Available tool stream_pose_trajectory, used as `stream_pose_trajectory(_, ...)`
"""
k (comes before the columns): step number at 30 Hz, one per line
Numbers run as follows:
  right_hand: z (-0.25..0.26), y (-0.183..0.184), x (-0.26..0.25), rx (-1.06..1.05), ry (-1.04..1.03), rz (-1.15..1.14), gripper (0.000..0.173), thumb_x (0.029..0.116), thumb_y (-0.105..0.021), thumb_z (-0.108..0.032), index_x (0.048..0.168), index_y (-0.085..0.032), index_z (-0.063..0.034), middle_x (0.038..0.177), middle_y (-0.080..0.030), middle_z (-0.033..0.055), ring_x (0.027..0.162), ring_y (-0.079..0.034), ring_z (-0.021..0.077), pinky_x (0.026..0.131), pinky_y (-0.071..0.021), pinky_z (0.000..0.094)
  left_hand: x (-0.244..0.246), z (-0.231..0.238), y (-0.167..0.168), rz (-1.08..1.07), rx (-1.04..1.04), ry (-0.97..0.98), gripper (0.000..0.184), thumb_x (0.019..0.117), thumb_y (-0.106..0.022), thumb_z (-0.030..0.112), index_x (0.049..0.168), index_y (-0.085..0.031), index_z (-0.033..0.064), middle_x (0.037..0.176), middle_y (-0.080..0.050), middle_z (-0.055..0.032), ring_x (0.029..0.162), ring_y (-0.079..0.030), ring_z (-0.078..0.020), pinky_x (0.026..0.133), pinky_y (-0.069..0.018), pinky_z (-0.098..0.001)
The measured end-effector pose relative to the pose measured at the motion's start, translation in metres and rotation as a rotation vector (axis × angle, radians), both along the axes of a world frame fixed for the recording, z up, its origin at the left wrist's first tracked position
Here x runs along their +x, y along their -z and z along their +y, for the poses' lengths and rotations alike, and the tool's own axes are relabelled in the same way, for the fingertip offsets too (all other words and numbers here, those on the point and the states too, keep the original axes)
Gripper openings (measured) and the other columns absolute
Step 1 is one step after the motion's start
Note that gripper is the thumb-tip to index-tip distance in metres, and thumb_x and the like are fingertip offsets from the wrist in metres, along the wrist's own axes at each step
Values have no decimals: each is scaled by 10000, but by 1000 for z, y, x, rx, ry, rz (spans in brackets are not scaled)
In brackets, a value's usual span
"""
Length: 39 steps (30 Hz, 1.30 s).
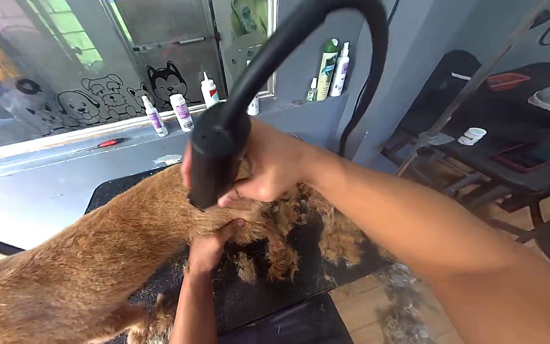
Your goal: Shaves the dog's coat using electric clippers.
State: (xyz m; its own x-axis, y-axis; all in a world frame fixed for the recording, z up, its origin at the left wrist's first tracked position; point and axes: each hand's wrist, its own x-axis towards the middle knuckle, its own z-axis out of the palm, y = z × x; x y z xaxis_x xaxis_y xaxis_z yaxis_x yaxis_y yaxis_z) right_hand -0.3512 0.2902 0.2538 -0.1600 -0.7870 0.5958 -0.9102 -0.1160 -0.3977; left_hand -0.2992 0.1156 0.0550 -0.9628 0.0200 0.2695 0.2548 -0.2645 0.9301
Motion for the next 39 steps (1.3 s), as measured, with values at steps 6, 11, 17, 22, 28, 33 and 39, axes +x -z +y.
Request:
stream_pose_trajectory(6,21,33,-14,235,92,27,526,691,-821,-1,1194,-671,-27,1079,-718,50,1010,-682,117,901,-572,319,3,-4,0,-39,-79,-43,356,749,-849,53,1087,-735,56,1016,-756,-109,933,-735,-211,850,-628,-416)
stream_pose_trajectory(11,22,4,-5,408,217,-30,547,698,-885,-58,1193,-652,-56,962,-726,8,888,-697,68,805,-598,286,1,1,-1,-35,-58,-35,331,760,-852,55,1071,-739,56,999,-758,-109,911,-736,-213,822,-629,-412)
stream_pose_trajectory(17,-23,3,12,96,82,145,612,706,-837,-89,1266,-608,1,989,-715,44,924,-694,102,808,-586,288,2,2,5,32,-54,-31,391,761,-833,7,1124,-712,86,1044,-745,-77,953,-724,-195,850,-624,-412)
stream_pose_trajectory(22,18,52,-3,258,180,96,543,722,-820,-119,1232,-653,-39,1071,-723,51,1003,-692,144,902,-583,360,3,-18,17,117,154,102,244,784,-777,222,1026,-745,210,977,-763,34,906,-721,-85,821,-616,-343)
stream_pose_trajectory(28,18,14,-2,545,200,-24,543,714,-883,-138,1206,-658,-92,985,-735,-26,918,-703,55,846,-608,290,-5,-4,-2,-34,199,-46,231,941,-648,237,1097,-703,76,981,-747,-44,927,-714,-147,855,-603,-388)
stream_pose_trajectory(33,-46,-2,15,-95,28,82,599,765,-860,-112,1254,-568,73,1097,-723,58,1008,-711,65,873,-631,248,-8,5,6,-6,143,-153,354,857,-788,69,1176,-654,-4,1050,-738,-138,971,-730,-242,888,-620,-461)
stream_pose_trajectory(39,-56,26,19,256,193,255,546,764,-795,-235,1247,-613,-59,1010,-711,7,956,-681,61,833,-587,293,-1,-9,29,114,203,48,315,758,-768,59,1064,-695,71,971,-745,-29,905,-716,-123,826,-615,-360)
